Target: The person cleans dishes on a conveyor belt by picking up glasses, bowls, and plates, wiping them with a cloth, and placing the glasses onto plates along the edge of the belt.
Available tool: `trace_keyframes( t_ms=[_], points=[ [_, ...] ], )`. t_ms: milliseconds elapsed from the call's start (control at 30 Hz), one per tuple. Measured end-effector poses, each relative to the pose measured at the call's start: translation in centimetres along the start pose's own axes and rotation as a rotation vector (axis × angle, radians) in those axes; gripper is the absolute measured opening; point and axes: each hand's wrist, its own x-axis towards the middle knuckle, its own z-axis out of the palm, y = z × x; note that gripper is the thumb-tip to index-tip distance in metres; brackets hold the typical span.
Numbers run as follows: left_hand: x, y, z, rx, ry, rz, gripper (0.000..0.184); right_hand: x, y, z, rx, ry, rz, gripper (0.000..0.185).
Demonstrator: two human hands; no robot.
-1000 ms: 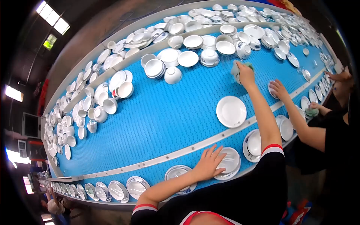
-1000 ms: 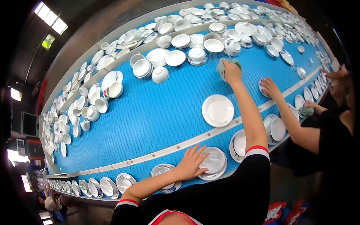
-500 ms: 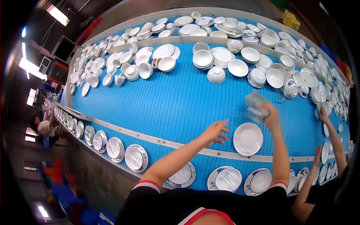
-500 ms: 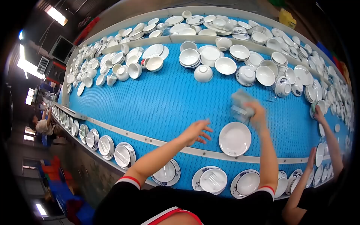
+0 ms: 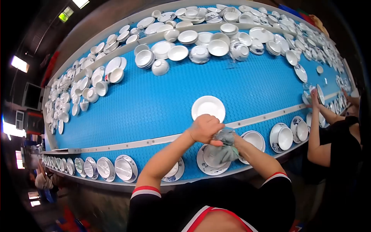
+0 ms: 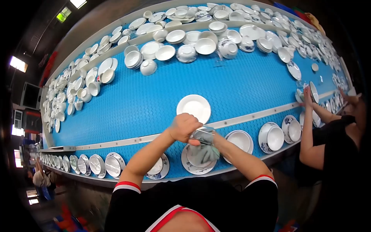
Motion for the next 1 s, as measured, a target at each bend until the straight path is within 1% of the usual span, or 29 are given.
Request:
trace_keyframes(
  t_ms=[33, 67, 100, 133, 167, 200, 233, 267, 300, 333, 367, 400, 467, 500, 533, 600, 633, 667, 700, 733, 800, 833, 867, 933, 967, 1000],
  points=[
    [0.2, -0.3, 0.6, -0.076, -0.006, 0.011, 0.05, 0.2, 0.8, -1.0, -0.075, -0.045, -0.044, 0.03],
    [0.7, -0.5, 1.3, -0.148, -0.014, 0.024, 0.051, -1.3, 0.3, -2.5, -0.648, -0.007, -0.327, 0.03],
    [0.9, 0.0, 2.1, -0.198, 0.012, -0.064, 0.051, -2.9, -0.3, -4.9, -1.223, 0.034, -0.607, 0.03],
    [1.3, 0.6, 3.2, -0.199, 0.011, -0.058, 0.051, -1.3, 0.4, -11.7, -1.449, -0.102, -0.492, 0.028],
    [1.9, 1.6, 4.8, -0.209, 0.036, -0.293, 0.051, 1.0, 0.9, -17.8, -1.663, -0.249, -0.361, 0.026],
    [2.5, 2.4, 6.5, -0.216, 0.063, -0.528, 0.052, -0.5, -1.5, -18.6, -1.664, -0.248, -0.361, 0.026],
    [3.0, 3.2, 8.3, -0.202, -0.015, -0.57, 0.053, -3.7, -5.2, -17.9, -0.939, 0.117, -0.439, 0.021],
    [3.1, 3.9, 10.3, -0.248, -0.138, -0.563, 0.051, -5.7, -8.3, -17.5, -0.192, 0.432, -0.46, 0.017],
    [3.6, 4.4, 11.8, -0.295, -0.29, -0.47, 0.054, -5.5, -10.5, -17.5, -0.339, 0.401, -0.446, 0.019],
    [3.5, 5.3, 13.8, -0.287, -0.391, -0.391, 0.048, -4.6, -12.6, -17.4, -0.484, 0.37, -0.432, 0.022],
    [4.1, 6.0, 14.9, -0.319, -0.511, -0.346, 0.052, -2.9, -13.8, -18.0, -0.679, 0.439, -0.43, 0.026],
    [4.2, 6.6, 15.9, -0.314, -0.511, -0.344, 0.052, -0.7, -14.6, -18.8, -0.873, 0.506, -0.427, 0.03],
    [4.4, 6.8, 17.4, -0.221, -0.415, -0.273, 0.06, 4.5, -15.3, -19.6, -1.206, 0.736, -0.794, 0.035],
    [4.6, 5.9, 17.3, -0.225, -0.487, -0.365, 0.065, 6.7, -15.9, -19.5, -1.244, 0.734, -0.886, 0.039],
    [4.5, 4.8, 16.9, -0.213, -0.495, -0.362, 0.065, 8.8, -16.6, -19.3, -1.277, 0.734, -0.977, 0.044],
    [3.8, 2.5, 15.6, 0.21, -0.624, -0.904, 0.075, 13.3, -17.8, -19.4, -1.487, 0.808, -1.036, 0.051],
    [3.4, 1.3, 14.8, 0.31, -0.698, -1.059, 0.078, 15.3, -18.4, -19.4, -1.476, 0.815, -1.049, 0.051],
    [3.0, 0.2, 14.0, 0.412, -0.767, -1.218, 0.08, 17.2, -18.9, -19.3, -1.592, 0.793, -1.033, 0.049],
    [2.8, -1.0, 13.4, 0.427, -0.765, -1.215, 0.08, 18.9, -19.2, -19.1, -1.707, 0.768, -1.015, 0.046],
    [2.6, -2.1, 12.9, 0.485, -0.792, -1.196, 0.08, 20.5, -19.4, -19.2, -1.696, 0.771, -1.026, 0.046],
    [1.2, -4.9, 12.0, 0.546, -0.828, -1.18, 0.079, 22.9, -19.3, -19.3, -1.674, 0.781, -0.933, 0.035],
    [0.0, -7.5, 11.8, 0.547, -0.661, -1.213, 0.078, 23.4, -19.6, -19.2, -1.618, 0.76, -0.836, 0.032],
    [-0.9, -9.7, 11.6, 0.547, -0.49, -1.24, 0.077, 23.6, -19.6, -19.8, -1.619, 0.754, -0.839, 0.032],
    [-1.5, -12.5, 10.5, 0.264, -0.012, -1.116, 0.074, 23.4, -19.2, -20.9, -1.392, 0.567, -0.826, 0.037],
    [-0.9, -12.9, 11.1, 0.363, 0.18, -1.03, 0.071, 21.6, -18.7, -20.9, -1.333, 0.409, -0.918, 0.034],
    [0.7, -12.5, 11.5, 0.366, 0.185, -1.037, 0.071, 18.9, -18.2, -20.5, -1.27, 0.248, -1.002, 0.032]
  ],
)
